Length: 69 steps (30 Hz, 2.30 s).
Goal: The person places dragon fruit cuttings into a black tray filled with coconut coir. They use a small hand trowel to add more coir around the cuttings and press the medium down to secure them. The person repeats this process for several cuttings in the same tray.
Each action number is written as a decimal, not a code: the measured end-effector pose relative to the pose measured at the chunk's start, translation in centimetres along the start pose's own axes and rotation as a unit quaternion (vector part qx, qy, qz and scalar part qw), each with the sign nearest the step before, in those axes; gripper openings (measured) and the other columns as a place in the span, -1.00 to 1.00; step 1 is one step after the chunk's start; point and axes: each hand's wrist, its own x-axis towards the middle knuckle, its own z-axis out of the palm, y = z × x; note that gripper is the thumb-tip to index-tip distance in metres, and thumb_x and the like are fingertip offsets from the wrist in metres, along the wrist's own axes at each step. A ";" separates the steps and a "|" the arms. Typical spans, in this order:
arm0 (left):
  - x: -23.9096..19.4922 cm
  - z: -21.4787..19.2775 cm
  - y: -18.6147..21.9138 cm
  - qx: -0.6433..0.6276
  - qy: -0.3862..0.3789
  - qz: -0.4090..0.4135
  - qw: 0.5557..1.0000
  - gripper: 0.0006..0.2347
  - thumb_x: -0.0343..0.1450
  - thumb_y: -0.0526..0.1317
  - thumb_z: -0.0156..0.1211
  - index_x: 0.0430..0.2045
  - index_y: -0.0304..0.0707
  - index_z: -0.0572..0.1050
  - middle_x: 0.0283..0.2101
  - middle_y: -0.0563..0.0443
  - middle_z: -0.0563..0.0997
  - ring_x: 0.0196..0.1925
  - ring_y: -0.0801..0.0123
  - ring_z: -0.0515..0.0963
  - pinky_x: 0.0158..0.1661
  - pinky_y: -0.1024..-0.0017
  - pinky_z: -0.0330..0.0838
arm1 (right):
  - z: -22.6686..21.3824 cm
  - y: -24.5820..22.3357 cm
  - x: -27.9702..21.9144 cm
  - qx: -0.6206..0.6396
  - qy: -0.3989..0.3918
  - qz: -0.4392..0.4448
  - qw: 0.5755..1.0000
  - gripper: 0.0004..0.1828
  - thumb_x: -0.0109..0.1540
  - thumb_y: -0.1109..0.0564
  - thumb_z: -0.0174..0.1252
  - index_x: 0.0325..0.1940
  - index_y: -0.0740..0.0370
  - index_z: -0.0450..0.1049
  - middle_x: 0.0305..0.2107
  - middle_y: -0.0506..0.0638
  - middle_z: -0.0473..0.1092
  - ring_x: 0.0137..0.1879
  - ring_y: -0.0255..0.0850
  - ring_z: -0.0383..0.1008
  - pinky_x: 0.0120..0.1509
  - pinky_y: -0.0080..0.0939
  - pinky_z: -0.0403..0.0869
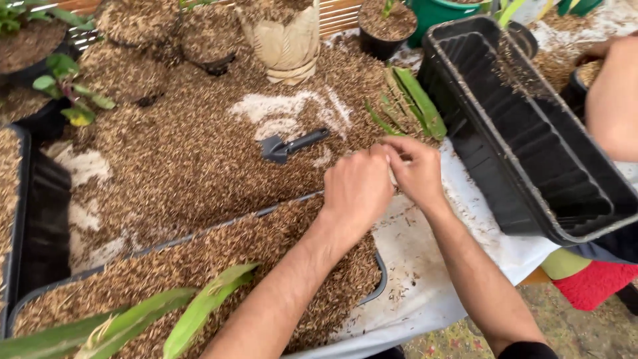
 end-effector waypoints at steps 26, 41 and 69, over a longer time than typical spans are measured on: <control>10.2 1.1 -1.3 -0.139 -0.228 -0.185 0.946 -0.72 0.38 -0.24 -0.11 -0.19 -0.55 0.42 -0.21 -0.44 0.50 -0.11 -0.17 0.51 -0.06 -0.01 0.35 | 1.4 16.8 6.0 -0.466 -0.027 0.093 0.880 -0.84 0.10 0.21 0.15 -0.26 0.31 0.47 -0.40 0.13 0.37 -0.24 0.00 0.43 -0.33 -0.03 0.51; 10.0 2.2 -1.9 -0.142 -0.249 -0.180 0.941 -0.72 0.38 -0.20 -0.13 -0.24 -0.48 0.44 -0.22 -0.36 0.50 -0.08 -0.10 0.51 -0.03 0.03 0.34 | 1.8 20.1 8.3 -0.555 -0.051 0.016 0.830 -0.83 0.10 0.12 0.15 -0.48 0.30 0.45 -0.61 0.02 0.30 -0.46 -0.11 0.45 -0.52 -0.04 0.48; 9.1 2.2 -2.5 -0.192 -0.204 -0.219 0.935 -0.72 0.37 -0.22 -0.11 -0.16 -0.43 0.43 -0.12 -0.40 0.46 -0.04 -0.11 0.48 0.02 0.06 0.31 | 0.1 14.5 9.6 -0.424 -0.074 0.045 0.902 -0.83 0.07 0.11 0.01 -0.49 0.23 0.46 -0.63 0.04 0.31 -0.48 0.05 0.44 -0.50 0.10 0.44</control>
